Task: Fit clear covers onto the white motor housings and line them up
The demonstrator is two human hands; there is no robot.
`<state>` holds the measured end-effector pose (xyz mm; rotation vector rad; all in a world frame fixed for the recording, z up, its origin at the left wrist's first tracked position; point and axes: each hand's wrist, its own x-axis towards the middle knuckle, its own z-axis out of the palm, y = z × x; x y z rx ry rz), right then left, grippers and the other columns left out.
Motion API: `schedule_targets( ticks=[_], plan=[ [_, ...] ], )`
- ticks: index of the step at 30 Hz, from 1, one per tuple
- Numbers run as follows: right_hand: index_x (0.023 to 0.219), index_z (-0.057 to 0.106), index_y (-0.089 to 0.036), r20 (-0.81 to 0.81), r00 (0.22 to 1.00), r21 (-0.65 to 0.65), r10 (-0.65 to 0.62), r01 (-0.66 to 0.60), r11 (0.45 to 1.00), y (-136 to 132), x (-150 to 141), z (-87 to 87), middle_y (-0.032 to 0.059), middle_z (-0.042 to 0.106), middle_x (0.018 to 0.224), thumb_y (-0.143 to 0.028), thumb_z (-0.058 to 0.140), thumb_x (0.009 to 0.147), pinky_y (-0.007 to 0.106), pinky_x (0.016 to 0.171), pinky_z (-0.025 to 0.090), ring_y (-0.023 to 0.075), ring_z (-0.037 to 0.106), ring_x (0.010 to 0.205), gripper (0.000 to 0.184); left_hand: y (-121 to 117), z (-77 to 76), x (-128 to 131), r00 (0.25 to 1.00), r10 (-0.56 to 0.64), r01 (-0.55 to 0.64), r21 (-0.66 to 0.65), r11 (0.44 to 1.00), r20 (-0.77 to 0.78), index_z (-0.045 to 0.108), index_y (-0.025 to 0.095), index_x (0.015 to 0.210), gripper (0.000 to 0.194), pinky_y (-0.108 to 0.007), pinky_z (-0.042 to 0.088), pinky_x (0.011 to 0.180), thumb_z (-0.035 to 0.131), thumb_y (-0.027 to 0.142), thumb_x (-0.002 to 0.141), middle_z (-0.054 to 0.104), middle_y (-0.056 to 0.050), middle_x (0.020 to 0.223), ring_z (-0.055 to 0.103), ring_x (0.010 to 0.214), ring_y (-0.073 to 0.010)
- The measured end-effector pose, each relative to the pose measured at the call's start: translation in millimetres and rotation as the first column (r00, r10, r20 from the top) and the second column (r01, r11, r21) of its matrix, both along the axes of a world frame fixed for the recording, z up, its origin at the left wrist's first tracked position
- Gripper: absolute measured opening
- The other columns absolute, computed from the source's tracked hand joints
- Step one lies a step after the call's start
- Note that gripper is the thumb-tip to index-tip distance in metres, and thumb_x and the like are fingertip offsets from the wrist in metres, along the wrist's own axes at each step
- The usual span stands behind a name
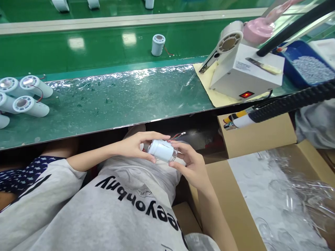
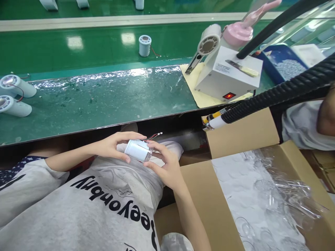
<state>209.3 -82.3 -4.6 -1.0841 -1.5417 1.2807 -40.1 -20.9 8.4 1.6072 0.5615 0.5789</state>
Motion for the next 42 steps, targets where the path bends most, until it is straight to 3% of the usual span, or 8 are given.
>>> schedule_targets(
  ticks=[15, 19, 29, 32, 35, 38, 42],
  plan=[
    [0.113, 0.069, -0.029, -0.214, 0.976, -0.261, -0.03, -0.027, 0.965, 2, -3, -1.5, 0.005, 0.075, 0.112, -0.047, 0.086, 0.08, 0.03, 0.075, 0.063, 0.0199, 0.072, 0.094, 0.042, 0, -1.3, -1, 0.999, -0.041, 0.041, 0.066, 0.997, -0.007, 0.059, 0.03, 0.146, 0.072, -0.039, 0.055, 0.103, 0.085, 0.033, 0.08, 0.056, -0.012, 0.154, 0.055, 0.14, -0.0316],
    [0.111, 0.068, -0.027, -0.246, 0.968, -0.301, -0.054, -0.024, 0.953, 3, -6, -2.9, 0.0041, 0.076, 0.098, -0.053, 0.085, 0.079, 0.028, 0.069, 0.062, 0.019, 0.071, 0.085, 0.044, 0, -0.8, -1, 0.999, -0.028, 0.029, 0.072, 0.997, -0.021, 0.059, 0.031, 0.146, 0.072, -0.04, 0.055, 0.102, 0.085, 0.034, 0.08, 0.057, -0.013, 0.152, 0.058, 0.137, -0.0314],
    [0.102, 0.064, -0.023, -0.265, 0.953, -0.483, -0.147, 0.001, 0.876, 3, -11, -8.3, -0.0003, 0.065, 0.081, -0.066, 0.082, 0.074, 0.028, 0.051, 0.061, 0.0148, 0.065, 0.064, 0.055, -1, 1.0, -1, 0.999, -0.036, 0.036, 0.026, 0.999, -0.026, 0.06, 0.029, 0.146, 0.073, -0.037, 0.056, 0.101, 0.086, 0.031, 0.078, 0.056, -0.013, 0.153, 0.056, 0.139, -0.0307],
    [0.103, 0.064, -0.022, -0.285, 0.949, -0.492, -0.137, -0.022, 0.87, 3, -9, -13.0, -0.0001, 0.064, 0.083, -0.065, 0.08, 0.077, 0.027, 0.052, 0.061, 0.0142, 0.065, 0.065, 0.053, -2, 1.7, -1, 0.999, -0.027, 0.026, -0.038, 0.999, -0.018, 0.061, 0.03, 0.145, 0.075, -0.038, 0.055, 0.103, 0.088, 0.027, 0.075, 0.056, -0.013, 0.153, 0.056, 0.139, -0.0308],
    [0.106, 0.064, -0.024, -0.318, 0.936, -0.47, -0.15, -0.018, 0.883, 3, -6, -22.2, 0.0002, 0.065, 0.085, -0.061, 0.079, 0.08, 0.029, 0.057, 0.063, 0.0147, 0.066, 0.067, 0.047, 3, -5.4, 5, 0.999, 0.009, -0.001, -0.183, 0.983, 0.04, 0.058, 0.031, 0.147, 0.084, -0.04, 0.051, 0.109, 0.091, 0.024, 0.071, 0.056, -0.012, 0.154, 0.056, 0.139, -0.0302],
    [0.105, 0.062, -0.025, -0.357, 0.878, -0.428, -0.319, 0.15, 0.891, 7, -3, -36.6, 0.0004, 0.066, 0.089, -0.059, 0.082, 0.076, 0.033, 0.06, 0.065, 0.0168, 0.067, 0.071, 0.049, 20, -23.9, 29, 0.984, 0.072, -0.006, -0.375, 0.927, 0.161, 0.059, 0.027, 0.146, 0.09, -0.042, 0.048, 0.112, 0.095, 0.024, 0.064, 0.057, -0.016, 0.153, 0.058, 0.138, -0.0315],
    [0.105, 0.058, -0.025, -0.397, 0.709, -0.41, -0.583, 0.432, 0.803, 21, 14, -58.5, 0.0016, 0.067, 0.094, -0.059, 0.084, 0.069, 0.036, 0.063, 0.065, 0.0187, 0.069, 0.075, 0.056, 54, -50.4, 92, 0.953, 0.194, -0.035, -0.555, 0.831, 0.23, 0.069, 0.016, 0.134, 0.086, -0.045, 0.046, 0.113, 0.1, 0.031, 0.055, 0.065, -0.02, 0.142, 0.062, 0.132, -0.0335]
  ],
)
